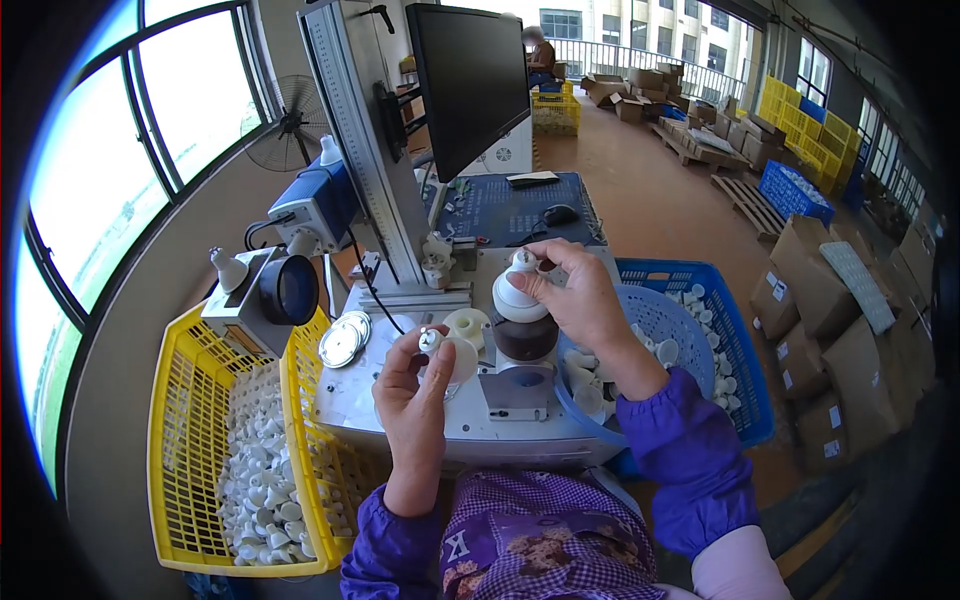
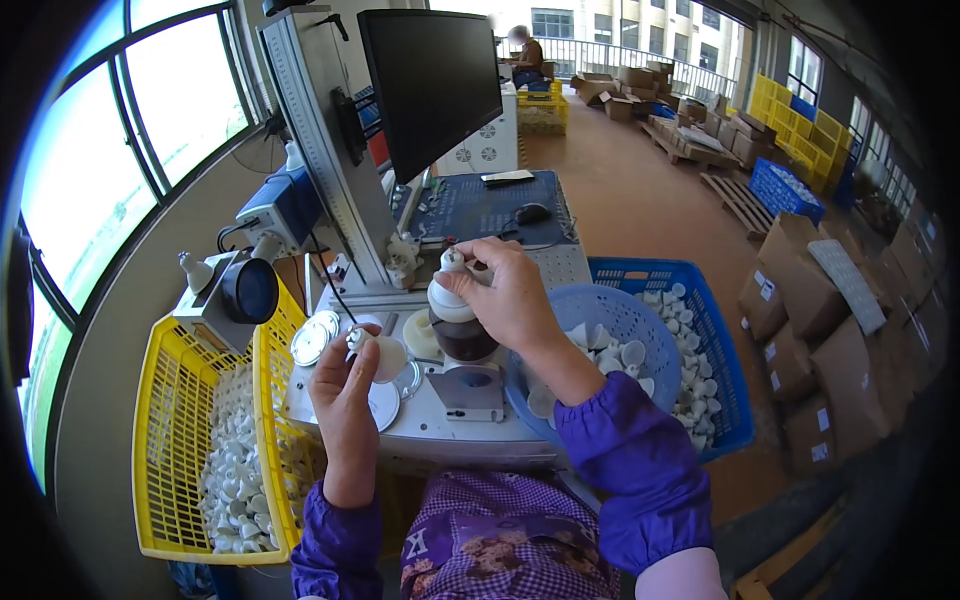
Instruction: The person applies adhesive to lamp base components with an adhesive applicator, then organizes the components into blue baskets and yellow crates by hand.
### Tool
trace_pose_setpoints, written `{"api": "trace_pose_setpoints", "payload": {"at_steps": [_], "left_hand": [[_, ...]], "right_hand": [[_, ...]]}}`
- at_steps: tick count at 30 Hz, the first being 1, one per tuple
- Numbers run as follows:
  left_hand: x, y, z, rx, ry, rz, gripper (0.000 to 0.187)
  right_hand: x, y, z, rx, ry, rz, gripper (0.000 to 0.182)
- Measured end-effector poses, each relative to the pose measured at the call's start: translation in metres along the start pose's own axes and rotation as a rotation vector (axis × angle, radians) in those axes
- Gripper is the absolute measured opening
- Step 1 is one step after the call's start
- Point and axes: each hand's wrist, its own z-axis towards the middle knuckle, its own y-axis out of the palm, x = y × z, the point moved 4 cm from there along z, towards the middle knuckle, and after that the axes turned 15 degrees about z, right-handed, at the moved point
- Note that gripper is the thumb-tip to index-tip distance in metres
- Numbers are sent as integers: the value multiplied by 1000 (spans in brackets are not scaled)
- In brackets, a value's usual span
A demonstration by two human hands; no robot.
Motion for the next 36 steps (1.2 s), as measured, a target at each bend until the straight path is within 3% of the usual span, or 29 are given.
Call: {"api": "trace_pose_setpoints", "payload": {"at_steps": [3, 7, 12, 28, 31, 32, 34, 35, 36], "left_hand": [[-13, -3, -11, -38, -58, -19, 21], [-16, 0, -21, -65, -104, -69, 20], [-23, 2, -29, -97, -153, -77, 20], [-30, 10, -49, -169, -214, -62, 21], [-32, 8, -55, -172, -204, -36, 20], [-34, 7, -58, -184, -219, -43, 20], [-37, 4, -63, -179, -264, -60, 19], [-39, 5, -65, -180, -265, -66, 19], [-41, 6, -68, -187, -272, -69, 19]], "right_hand": [[-6, -1, 4, -53, -99, -181, 33], [-7, 0, 6, -104, -75, -209, 34], [-11, 6, -6, 73, -93, -98, 30], [0, 4, -12, 172, -165, -216, 32], [7, -21, -19, 167, -193, -12, 39], [13, -36, -23, 172, -178, -25, 39], [40, -70, -35, 195, 101, 96, 32], [54, -87, -44, 200, 108, 89, 32], [74, -99, -56, 107, 184, -9, 30]]}}
